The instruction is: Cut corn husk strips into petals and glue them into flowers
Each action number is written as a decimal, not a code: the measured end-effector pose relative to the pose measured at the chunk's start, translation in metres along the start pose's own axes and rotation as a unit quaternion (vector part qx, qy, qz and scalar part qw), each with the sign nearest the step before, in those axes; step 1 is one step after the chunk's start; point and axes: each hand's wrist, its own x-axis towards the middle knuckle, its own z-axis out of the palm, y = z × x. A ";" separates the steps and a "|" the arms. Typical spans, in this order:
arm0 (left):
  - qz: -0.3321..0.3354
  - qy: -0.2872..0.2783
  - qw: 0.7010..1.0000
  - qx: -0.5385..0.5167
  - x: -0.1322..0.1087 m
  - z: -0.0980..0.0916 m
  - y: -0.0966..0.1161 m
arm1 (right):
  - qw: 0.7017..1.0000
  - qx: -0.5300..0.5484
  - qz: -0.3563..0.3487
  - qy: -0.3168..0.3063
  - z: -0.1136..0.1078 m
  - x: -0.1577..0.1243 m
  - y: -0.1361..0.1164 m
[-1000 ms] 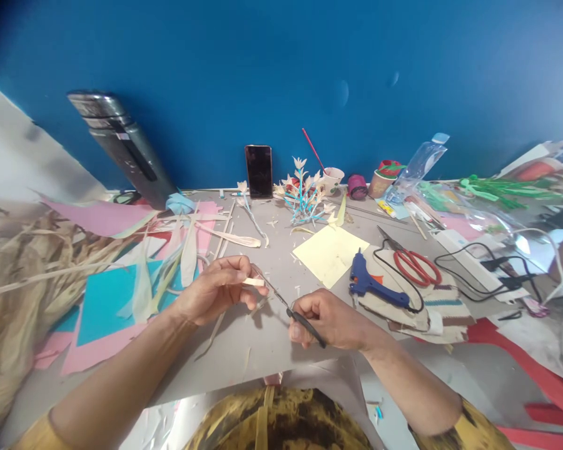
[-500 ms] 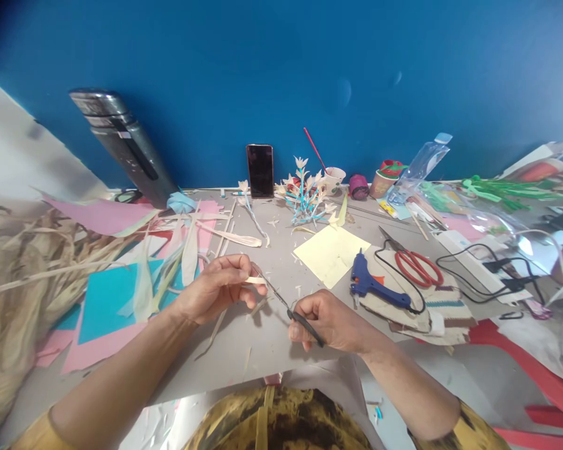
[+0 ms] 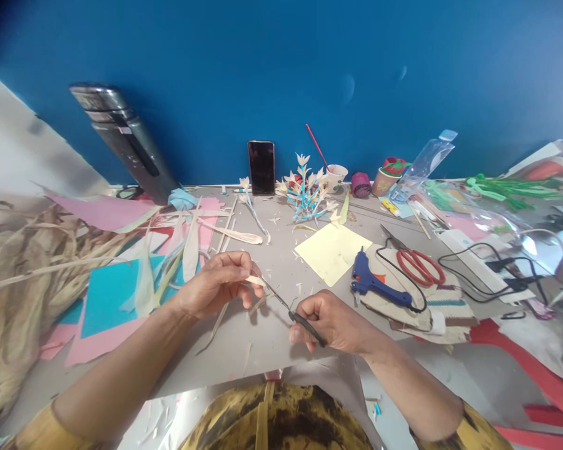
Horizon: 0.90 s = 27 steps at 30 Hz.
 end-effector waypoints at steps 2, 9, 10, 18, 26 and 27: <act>-0.007 -0.006 1.000 0.012 -0.001 -0.001 0.001 | 1.000 0.007 0.016 -0.003 -0.001 -0.001 0.000; -0.028 -0.027 0.998 0.039 -0.001 -0.003 0.001 | 0.998 -0.002 0.060 -0.004 -0.004 -0.007 0.001; -0.029 -0.030 0.998 0.043 -0.001 -0.003 0.001 | 0.998 -0.003 0.063 -0.006 -0.004 -0.007 0.001; -0.050 -0.036 0.995 0.078 -0.002 -0.001 0.004 | 0.996 -0.028 0.082 -0.009 -0.013 -0.014 0.000; -0.013 0.072 0.997 -0.031 0.001 0.002 -0.001 | 0.969 0.111 -0.074 0.210 0.012 0.006 -0.005; -0.013 0.073 0.996 -0.046 0.002 0.003 -0.002 | 0.956 0.136 -0.080 0.248 0.019 0.015 -0.007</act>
